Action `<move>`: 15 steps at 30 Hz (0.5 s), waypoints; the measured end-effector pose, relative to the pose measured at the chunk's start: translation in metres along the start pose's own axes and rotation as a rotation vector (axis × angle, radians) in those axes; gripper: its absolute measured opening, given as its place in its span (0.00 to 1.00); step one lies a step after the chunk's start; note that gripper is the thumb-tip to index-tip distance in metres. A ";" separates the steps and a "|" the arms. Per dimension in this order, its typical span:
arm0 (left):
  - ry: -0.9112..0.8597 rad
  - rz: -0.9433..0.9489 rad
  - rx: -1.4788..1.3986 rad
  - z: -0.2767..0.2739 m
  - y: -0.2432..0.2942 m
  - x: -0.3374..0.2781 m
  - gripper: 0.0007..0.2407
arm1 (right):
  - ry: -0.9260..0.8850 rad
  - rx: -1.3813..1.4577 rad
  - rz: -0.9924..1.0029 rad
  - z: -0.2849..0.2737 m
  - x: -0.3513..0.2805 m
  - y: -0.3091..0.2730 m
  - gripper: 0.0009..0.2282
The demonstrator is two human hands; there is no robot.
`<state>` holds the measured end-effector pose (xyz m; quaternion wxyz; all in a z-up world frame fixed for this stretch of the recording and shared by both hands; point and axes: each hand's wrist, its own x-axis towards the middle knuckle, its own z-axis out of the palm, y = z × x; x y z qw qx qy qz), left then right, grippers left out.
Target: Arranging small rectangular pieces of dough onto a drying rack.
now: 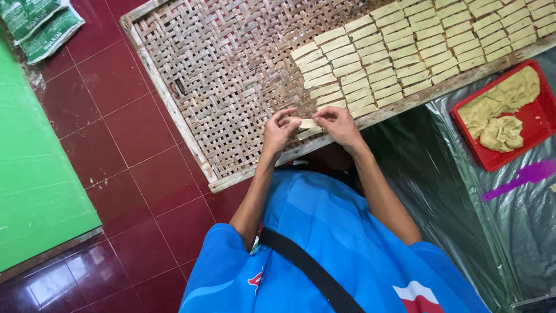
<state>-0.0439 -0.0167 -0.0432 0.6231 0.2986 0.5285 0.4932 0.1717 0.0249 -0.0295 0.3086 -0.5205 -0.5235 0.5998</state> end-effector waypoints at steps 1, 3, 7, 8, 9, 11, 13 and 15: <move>0.002 0.001 -0.001 0.000 0.000 -0.001 0.23 | -0.002 -0.001 -0.001 0.001 0.000 -0.001 0.07; 0.054 -0.004 -0.074 -0.001 0.000 -0.002 0.23 | 0.008 0.152 0.090 0.002 0.000 -0.005 0.08; 0.061 0.000 -0.098 0.006 0.010 -0.007 0.23 | -0.011 0.202 0.144 0.009 -0.007 -0.026 0.15; 0.044 -0.006 -0.153 0.009 0.012 -0.009 0.22 | -0.036 0.194 0.145 0.011 -0.006 -0.023 0.16; 0.028 -0.013 -0.209 0.012 0.014 -0.010 0.21 | -0.061 0.186 0.146 0.012 -0.005 -0.019 0.18; 0.009 -0.004 -0.216 0.013 0.019 -0.011 0.22 | -0.071 0.289 0.207 0.015 -0.010 -0.020 0.15; -0.008 0.006 -0.222 0.011 0.020 -0.008 0.22 | -0.081 0.393 0.268 0.016 -0.008 -0.013 0.13; -0.002 0.046 -0.195 0.007 0.015 -0.003 0.22 | -0.067 0.406 0.152 0.013 -0.004 0.004 0.11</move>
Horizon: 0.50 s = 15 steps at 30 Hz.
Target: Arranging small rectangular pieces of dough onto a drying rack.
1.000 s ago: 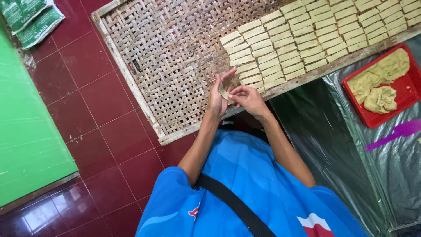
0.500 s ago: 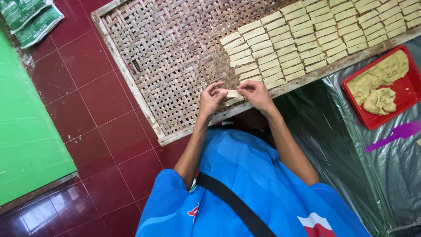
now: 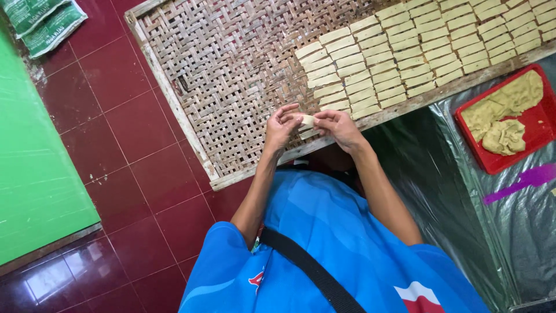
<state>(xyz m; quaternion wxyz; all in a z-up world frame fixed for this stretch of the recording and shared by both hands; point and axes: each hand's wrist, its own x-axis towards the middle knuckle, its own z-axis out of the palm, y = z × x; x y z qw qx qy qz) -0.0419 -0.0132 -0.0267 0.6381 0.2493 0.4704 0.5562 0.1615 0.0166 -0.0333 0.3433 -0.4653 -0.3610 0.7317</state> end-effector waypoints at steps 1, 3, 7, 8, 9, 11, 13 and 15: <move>-0.002 -0.002 0.000 -0.006 -0.006 0.003 0.22 | 0.002 0.001 0.000 -0.001 0.000 -0.002 0.11; -0.020 0.015 0.096 -0.019 -0.017 0.010 0.22 | 0.024 -0.057 -0.060 -0.002 0.000 -0.007 0.11; 0.061 -0.005 0.055 -0.031 -0.036 0.018 0.21 | 0.047 -0.112 -0.085 -0.009 0.005 -0.004 0.11; 0.076 -0.003 0.075 -0.031 -0.034 0.017 0.21 | 0.068 -0.145 -0.091 -0.009 0.007 -0.005 0.11; 0.094 -0.003 0.094 -0.032 -0.033 0.014 0.21 | 0.088 -0.176 -0.093 -0.009 0.007 -0.004 0.11; 0.101 0.004 0.129 -0.029 -0.030 0.014 0.20 | 0.110 -0.245 -0.109 -0.009 0.012 -0.004 0.10; 0.109 0.009 0.163 -0.030 -0.033 0.016 0.20 | 0.131 -0.313 -0.124 -0.007 0.013 -0.004 0.10; 0.111 0.022 0.131 -0.033 -0.041 0.022 0.20 | 0.156 -0.370 -0.143 -0.005 0.015 -0.007 0.09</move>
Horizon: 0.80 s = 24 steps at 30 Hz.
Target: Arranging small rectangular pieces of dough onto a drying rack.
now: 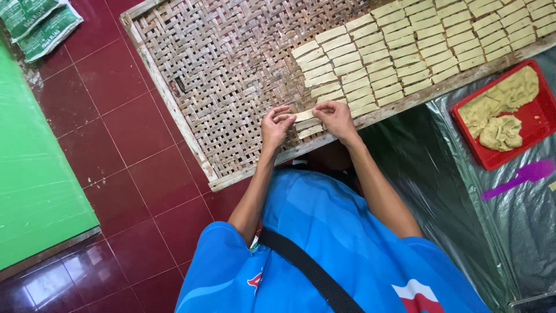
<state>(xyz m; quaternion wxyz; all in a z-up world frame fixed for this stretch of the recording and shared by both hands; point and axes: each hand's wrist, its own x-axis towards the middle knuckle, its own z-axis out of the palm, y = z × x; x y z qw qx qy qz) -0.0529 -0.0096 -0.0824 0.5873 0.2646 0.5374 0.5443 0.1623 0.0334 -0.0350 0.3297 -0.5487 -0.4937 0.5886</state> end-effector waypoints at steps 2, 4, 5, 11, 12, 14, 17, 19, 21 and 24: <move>-0.009 0.006 0.029 0.000 0.001 0.002 0.21 | 0.005 -0.003 -0.014 -0.001 0.001 -0.002 0.09; -0.016 0.008 0.058 0.000 0.002 0.002 0.22 | 0.010 -0.005 -0.023 -0.002 0.003 0.003 0.09; -0.037 0.020 0.076 0.000 0.003 0.002 0.23 | 0.029 -0.048 -0.025 -0.003 0.006 0.008 0.08; -0.007 0.057 0.193 0.001 0.004 0.001 0.20 | 0.122 -0.303 0.021 -0.001 0.011 0.014 0.07; 0.011 0.067 0.234 0.001 0.001 0.002 0.19 | 0.115 -0.341 0.014 0.000 0.013 0.019 0.07; 0.042 0.075 0.334 0.002 -0.003 0.004 0.18 | 0.121 -0.408 0.016 -0.001 0.025 0.040 0.07; 0.085 0.095 0.468 -0.001 -0.018 0.010 0.15 | 0.141 -0.555 0.016 0.003 0.033 0.054 0.06; 0.093 0.110 0.502 0.002 -0.023 0.012 0.14 | 0.159 -0.636 0.013 0.006 0.035 0.053 0.05; 0.124 0.118 0.554 0.006 -0.022 0.007 0.13 | 0.170 -0.620 -0.097 0.009 0.030 0.050 0.04; 0.125 0.148 0.587 0.005 -0.029 0.011 0.14 | 0.188 -0.645 -0.134 0.010 0.021 0.030 0.04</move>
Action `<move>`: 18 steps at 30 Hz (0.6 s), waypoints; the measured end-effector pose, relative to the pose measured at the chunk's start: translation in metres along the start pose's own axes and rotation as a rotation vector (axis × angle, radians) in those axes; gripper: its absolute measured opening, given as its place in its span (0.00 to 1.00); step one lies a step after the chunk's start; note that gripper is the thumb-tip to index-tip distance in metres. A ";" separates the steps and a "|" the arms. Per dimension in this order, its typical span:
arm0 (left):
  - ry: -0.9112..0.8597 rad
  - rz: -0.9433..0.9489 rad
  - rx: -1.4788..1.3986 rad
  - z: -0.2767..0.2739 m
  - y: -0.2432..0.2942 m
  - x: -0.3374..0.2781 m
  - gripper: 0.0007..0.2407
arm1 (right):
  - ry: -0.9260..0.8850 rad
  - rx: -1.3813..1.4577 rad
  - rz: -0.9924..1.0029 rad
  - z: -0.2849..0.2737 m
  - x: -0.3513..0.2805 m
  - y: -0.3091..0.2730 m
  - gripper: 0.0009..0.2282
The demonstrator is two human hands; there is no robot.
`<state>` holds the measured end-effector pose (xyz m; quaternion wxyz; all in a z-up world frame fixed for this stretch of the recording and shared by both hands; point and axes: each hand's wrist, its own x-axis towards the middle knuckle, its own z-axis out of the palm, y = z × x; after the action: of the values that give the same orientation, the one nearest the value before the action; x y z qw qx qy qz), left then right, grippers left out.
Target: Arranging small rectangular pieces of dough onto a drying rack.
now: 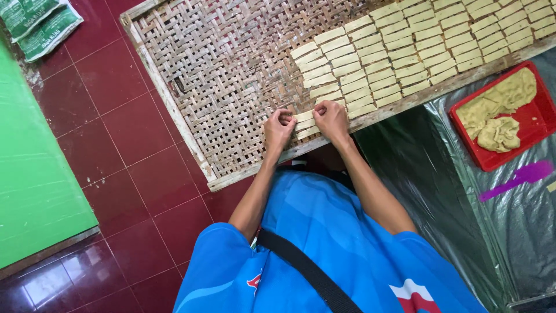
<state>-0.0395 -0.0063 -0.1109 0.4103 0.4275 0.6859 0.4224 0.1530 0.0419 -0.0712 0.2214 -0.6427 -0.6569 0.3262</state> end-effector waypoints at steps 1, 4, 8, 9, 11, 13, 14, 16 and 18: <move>0.002 0.000 0.000 0.000 0.001 0.000 0.14 | -0.001 0.000 -0.002 -0.002 0.000 -0.003 0.04; 0.010 0.009 0.013 0.000 0.003 -0.001 0.13 | 0.024 0.000 -0.038 -0.006 -0.002 -0.006 0.03; 0.036 0.013 0.016 0.002 -0.002 -0.002 0.12 | 0.027 -0.012 -0.060 -0.003 -0.001 -0.002 0.03; 0.043 0.009 0.003 0.002 -0.004 -0.002 0.12 | 0.023 -0.009 -0.079 -0.004 -0.001 -0.001 0.03; 0.042 0.012 0.004 0.002 -0.004 -0.002 0.12 | 0.021 -0.005 -0.081 -0.006 -0.004 -0.005 0.03; 0.043 0.017 0.004 0.002 -0.001 -0.003 0.12 | 0.020 -0.001 -0.085 -0.010 -0.004 -0.009 0.03; 0.051 0.027 0.013 0.002 0.001 -0.004 0.12 | 0.020 -0.004 -0.090 -0.012 -0.004 -0.011 0.03; 0.059 0.038 0.023 0.002 0.006 -0.006 0.12 | 0.020 -0.007 -0.095 -0.013 -0.004 -0.013 0.03; 0.082 0.043 0.049 0.003 0.009 -0.008 0.12 | 0.009 -0.026 -0.096 -0.011 -0.003 -0.010 0.04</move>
<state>-0.0324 -0.0107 -0.1017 0.3622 0.4346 0.7027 0.4314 0.1538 0.0411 -0.0557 0.2313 -0.6149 -0.6901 0.3036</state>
